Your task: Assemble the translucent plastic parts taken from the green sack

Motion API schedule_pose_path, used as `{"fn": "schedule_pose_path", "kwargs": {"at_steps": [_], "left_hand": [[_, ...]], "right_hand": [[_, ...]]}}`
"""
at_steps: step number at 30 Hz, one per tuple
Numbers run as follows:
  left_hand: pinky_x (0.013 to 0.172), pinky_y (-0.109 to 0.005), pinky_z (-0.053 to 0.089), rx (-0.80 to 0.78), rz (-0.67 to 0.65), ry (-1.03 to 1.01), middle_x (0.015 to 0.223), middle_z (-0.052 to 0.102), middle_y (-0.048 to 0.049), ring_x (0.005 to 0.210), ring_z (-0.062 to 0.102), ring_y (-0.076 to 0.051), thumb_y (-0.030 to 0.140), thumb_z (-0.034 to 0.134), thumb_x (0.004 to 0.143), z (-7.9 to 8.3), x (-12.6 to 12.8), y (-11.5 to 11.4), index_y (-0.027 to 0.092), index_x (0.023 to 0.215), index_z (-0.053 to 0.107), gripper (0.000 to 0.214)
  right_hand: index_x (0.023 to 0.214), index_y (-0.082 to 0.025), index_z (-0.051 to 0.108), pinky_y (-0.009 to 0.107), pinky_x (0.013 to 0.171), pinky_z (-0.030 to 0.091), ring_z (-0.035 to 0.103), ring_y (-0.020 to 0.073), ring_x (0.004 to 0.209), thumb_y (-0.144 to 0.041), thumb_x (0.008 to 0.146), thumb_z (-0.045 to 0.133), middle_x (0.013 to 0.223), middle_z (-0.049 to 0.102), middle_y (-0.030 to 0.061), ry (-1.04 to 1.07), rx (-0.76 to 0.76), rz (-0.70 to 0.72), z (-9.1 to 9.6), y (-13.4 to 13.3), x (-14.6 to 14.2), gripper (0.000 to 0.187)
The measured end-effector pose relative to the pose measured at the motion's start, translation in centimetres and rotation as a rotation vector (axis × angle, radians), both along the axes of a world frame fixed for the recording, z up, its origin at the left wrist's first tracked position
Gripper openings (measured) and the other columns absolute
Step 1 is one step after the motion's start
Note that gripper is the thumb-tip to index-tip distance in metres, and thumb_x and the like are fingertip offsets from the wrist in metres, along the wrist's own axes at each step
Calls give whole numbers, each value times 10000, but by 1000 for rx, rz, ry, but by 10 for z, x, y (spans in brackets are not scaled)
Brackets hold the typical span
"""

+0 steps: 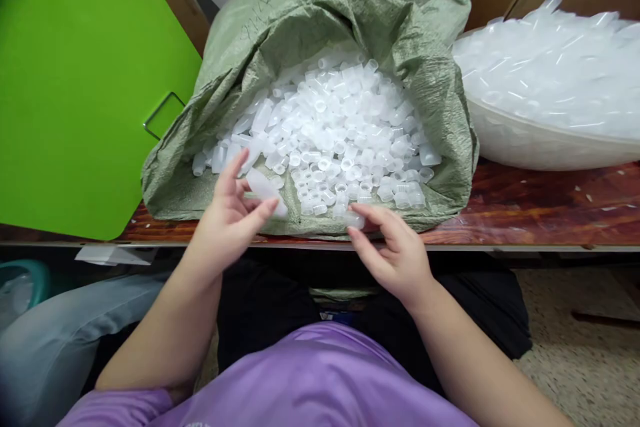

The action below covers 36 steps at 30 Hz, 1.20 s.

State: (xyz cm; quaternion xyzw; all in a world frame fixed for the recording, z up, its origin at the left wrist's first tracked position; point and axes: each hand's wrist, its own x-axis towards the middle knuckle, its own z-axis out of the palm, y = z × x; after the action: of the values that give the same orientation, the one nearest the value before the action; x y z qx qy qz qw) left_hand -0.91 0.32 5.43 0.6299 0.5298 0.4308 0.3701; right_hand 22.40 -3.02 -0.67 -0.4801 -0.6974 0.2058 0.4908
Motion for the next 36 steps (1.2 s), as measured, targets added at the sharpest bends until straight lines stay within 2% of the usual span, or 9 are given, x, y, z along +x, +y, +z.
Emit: {"fn": "schedule_pose_path", "kwargs": {"at_steps": [2, 6, 10, 15, 19, 23, 28, 31, 36], "left_hand": [[713, -235, 479, -115, -159, -322, 905, 594, -14, 756, 608, -116, 249, 634, 764, -2, 17, -19, 261, 1194, 421, 480], [631, -178, 462, -340, -178, -579, 748, 596, 28, 662, 584, -76, 227, 721, 689, -14, 38, -38, 190, 886, 468, 323], [549, -184, 446, -462, -153, -563, 653, 603, 26, 564, 567, -80, 307, 745, 661, -27, 39, -40, 168, 775, 432, 361], [487, -179, 431, -481, -122, -563, 583, 605, 21, 492, 549, -80, 406, 712, 678, -35, 39, -42, 168, 716, 414, 383], [432, -159, 406, -528, -106, -561, 550, 573, 44, 446, 513, -63, 410, 702, 685, -38, 43, -46, 173, 691, 397, 387], [315, -135, 273, -708, -214, -521, 475, 541, 55, 325, 406, -42, 462, 630, 739, -40, 41, -46, 180, 696, 403, 365], [289, -144, 163, -879, -324, -460, 380, 484, 59, 254, 278, -21, 521, 550, 777, -41, 39, -45, 168, 665, 432, 388], [307, -149, 183, -804, -280, -426, 378, 477, 64, 274, 287, -27, 525, 554, 771, -40, 40, -49, 173, 683, 444, 380], [422, -156, 336, -592, -187, -357, 544, 578, 27, 431, 455, -53, 458, 634, 738, -37, 45, -57, 163, 790, 513, 323]], "right_hand": [[1146, -268, 554, 322, 784, 489, 593, 178, 897, -167, 794, 605, 1045, 627, 49, 125, -53, 108, 3, -8, -9, 369], [1120, -306, 572, 317, 830, 499, 586, 176, 1002, -103, 798, 589, 1076, 634, 28, 274, -63, 222, 10, -18, -14, 381], [1103, -305, 582, 327, 862, 497, 594, 172, 994, -64, 767, 612, 1076, 634, 26, 172, -48, 311, 13, -23, -3, 415], [1070, -283, 591, 263, 772, 531, 595, 143, 924, -66, 769, 605, 1006, 576, 35, 124, 1, 231, 15, -29, 3, 371], [1069, -219, 595, 241, 760, 542, 611, 136, 904, -65, 804, 561, 1001, 598, 67, -158, 126, 357, 17, -36, 3, 309], [1054, -155, 623, 291, 860, 524, 586, 199, 1046, -55, 796, 571, 1015, 669, 83, -450, 406, 464, 17, -42, 8, 282], [1031, -170, 640, 288, 857, 528, 589, 194, 1066, -75, 815, 555, 1007, 696, 61, -479, 450, 459, 11, -43, 14, 250], [1061, -191, 621, 278, 799, 544, 635, 183, 968, -147, 837, 550, 1007, 693, 68, -401, 306, 406, 6, -43, 10, 239], [952, -174, 634, 234, 564, 534, 634, 132, 610, -316, 945, 317, 701, 667, 33, -83, -345, 245, -9, -46, 1, 348]]}}
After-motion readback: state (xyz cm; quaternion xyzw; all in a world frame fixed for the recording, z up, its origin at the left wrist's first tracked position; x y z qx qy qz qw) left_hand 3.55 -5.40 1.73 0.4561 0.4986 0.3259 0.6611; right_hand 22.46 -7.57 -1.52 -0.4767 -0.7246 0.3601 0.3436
